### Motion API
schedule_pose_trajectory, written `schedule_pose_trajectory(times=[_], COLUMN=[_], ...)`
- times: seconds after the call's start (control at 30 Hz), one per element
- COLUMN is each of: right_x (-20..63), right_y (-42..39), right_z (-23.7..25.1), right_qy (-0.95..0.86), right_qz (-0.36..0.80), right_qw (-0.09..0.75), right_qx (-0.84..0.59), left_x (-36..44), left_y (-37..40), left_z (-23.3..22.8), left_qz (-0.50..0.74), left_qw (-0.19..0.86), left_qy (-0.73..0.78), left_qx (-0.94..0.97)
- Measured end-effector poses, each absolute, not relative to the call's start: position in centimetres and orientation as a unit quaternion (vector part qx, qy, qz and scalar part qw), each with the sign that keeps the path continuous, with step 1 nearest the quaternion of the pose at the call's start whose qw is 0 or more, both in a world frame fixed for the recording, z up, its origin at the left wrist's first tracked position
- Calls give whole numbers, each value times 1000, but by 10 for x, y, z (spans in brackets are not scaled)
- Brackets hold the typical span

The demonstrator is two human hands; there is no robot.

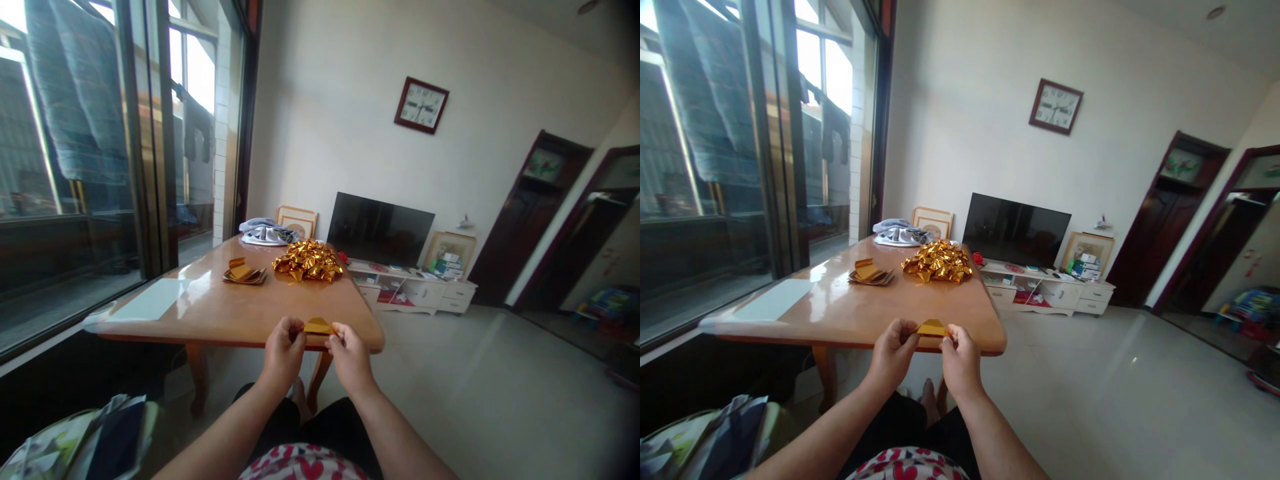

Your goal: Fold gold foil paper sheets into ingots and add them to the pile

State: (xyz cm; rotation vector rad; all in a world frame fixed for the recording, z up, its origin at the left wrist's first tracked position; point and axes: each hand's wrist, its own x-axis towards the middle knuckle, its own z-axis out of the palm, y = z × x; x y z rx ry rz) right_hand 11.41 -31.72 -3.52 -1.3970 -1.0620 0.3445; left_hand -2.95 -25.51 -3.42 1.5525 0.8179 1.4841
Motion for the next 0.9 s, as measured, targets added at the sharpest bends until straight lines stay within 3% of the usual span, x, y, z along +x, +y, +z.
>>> schedule_pose_trajectory(times=[0.27, 0.9], right_x=[116, 110], right_y=[-315, -321], right_z=[-39, -39], right_qy=[-486, -540], right_qz=[141, 59], right_qw=[612, 566], right_qx=[-607, -620], left_x=[-25, -20], left_y=[-247, -245], left_z=[-42, -51], left_qz=[570, 564], left_qw=[494, 491], left_qy=[332, 358], left_qx=[566, 559])
